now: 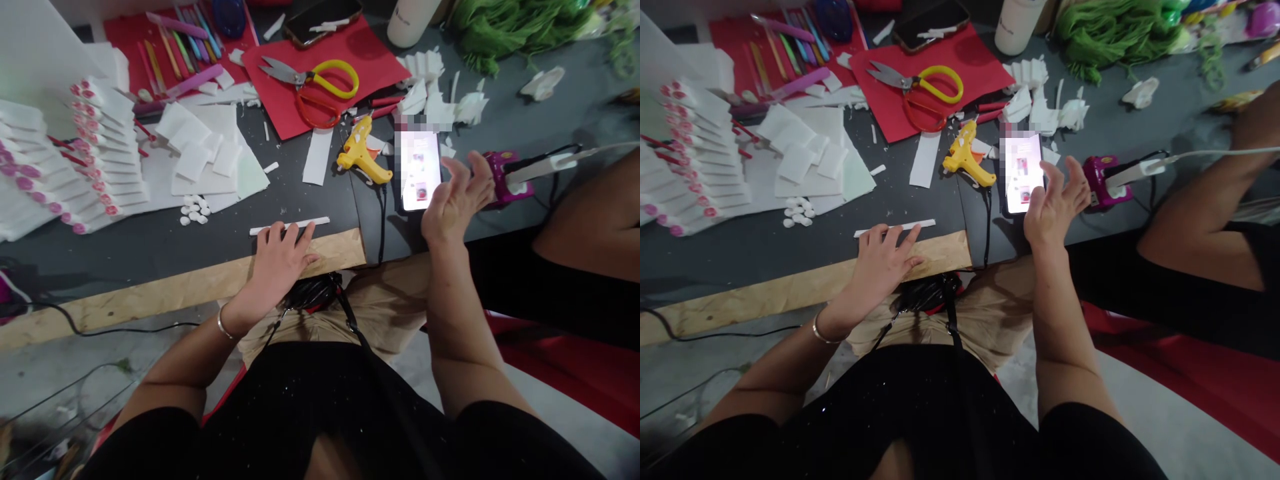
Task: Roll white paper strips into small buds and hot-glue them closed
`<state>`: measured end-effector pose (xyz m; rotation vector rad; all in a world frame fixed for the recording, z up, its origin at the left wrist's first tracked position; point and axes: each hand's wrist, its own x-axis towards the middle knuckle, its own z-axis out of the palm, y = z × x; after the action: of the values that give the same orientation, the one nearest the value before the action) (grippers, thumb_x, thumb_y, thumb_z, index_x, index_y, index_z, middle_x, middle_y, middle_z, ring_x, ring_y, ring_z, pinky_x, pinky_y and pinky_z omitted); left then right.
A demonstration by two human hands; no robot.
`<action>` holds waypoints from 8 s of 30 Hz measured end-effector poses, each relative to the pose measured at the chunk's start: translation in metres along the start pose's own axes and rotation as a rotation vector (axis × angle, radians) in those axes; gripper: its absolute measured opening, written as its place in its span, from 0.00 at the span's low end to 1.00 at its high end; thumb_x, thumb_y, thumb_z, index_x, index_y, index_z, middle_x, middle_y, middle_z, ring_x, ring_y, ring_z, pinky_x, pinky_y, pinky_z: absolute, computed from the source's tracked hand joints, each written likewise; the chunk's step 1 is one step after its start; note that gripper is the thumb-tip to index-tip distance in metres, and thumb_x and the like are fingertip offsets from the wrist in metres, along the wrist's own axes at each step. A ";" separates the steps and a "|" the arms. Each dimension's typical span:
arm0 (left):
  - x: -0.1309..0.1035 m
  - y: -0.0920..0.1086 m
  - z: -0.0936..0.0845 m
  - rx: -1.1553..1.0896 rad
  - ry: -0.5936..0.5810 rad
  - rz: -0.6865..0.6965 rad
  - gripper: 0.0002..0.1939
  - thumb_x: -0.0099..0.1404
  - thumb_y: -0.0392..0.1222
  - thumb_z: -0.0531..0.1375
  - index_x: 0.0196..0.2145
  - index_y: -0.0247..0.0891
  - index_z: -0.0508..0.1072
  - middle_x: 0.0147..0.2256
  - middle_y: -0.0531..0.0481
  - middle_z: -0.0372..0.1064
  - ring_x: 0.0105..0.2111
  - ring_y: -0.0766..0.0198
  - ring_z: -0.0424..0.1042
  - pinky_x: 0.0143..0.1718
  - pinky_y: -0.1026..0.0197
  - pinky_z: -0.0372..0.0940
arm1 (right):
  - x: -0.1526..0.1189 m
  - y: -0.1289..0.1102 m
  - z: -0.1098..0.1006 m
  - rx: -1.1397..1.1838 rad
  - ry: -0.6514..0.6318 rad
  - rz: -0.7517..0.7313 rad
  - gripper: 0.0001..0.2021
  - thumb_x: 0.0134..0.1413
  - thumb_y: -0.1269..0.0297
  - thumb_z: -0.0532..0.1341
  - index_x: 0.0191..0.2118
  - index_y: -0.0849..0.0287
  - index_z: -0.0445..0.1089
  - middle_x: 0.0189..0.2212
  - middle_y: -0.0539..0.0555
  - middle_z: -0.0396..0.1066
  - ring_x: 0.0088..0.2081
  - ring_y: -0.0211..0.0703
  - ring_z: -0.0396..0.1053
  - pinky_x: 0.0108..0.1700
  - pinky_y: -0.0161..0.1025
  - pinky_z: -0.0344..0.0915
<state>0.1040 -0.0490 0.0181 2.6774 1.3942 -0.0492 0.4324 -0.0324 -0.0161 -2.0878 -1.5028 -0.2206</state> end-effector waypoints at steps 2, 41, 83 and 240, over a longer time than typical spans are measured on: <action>0.000 0.000 0.000 0.004 0.002 0.000 0.30 0.73 0.49 0.58 0.69 0.41 0.60 0.55 0.34 0.67 0.56 0.42 0.62 0.56 0.43 0.59 | -0.006 0.004 -0.003 0.012 -0.023 0.003 0.35 0.68 0.42 0.34 0.62 0.51 0.67 0.66 0.64 0.56 0.63 0.68 0.55 0.61 0.68 0.50; 0.000 0.000 -0.002 0.029 0.007 0.005 0.29 0.74 0.49 0.56 0.68 0.40 0.61 0.55 0.34 0.68 0.55 0.42 0.61 0.53 0.44 0.60 | -0.054 0.022 -0.021 0.091 -0.103 -0.141 0.30 0.66 0.43 0.42 0.60 0.54 0.66 0.65 0.65 0.53 0.66 0.63 0.53 0.64 0.65 0.53; -0.001 -0.001 0.003 0.069 0.050 0.032 0.30 0.74 0.51 0.56 0.69 0.39 0.60 0.53 0.34 0.67 0.55 0.42 0.62 0.52 0.45 0.59 | -0.056 0.017 -0.018 -0.036 -0.118 -0.248 0.34 0.68 0.37 0.40 0.60 0.50 0.72 0.64 0.63 0.58 0.67 0.64 0.52 0.64 0.62 0.52; -0.001 -0.001 0.002 0.021 0.069 0.035 0.27 0.74 0.48 0.56 0.67 0.37 0.63 0.53 0.33 0.69 0.54 0.42 0.64 0.53 0.43 0.61 | 0.038 0.010 0.054 -0.074 -0.080 0.110 0.38 0.50 0.43 0.64 0.59 0.67 0.59 0.54 0.74 0.62 0.57 0.71 0.61 0.58 0.71 0.58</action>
<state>0.1029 -0.0493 0.0156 2.7449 1.3724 0.0316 0.4449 0.0247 -0.0477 -2.2553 -1.4394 -0.1551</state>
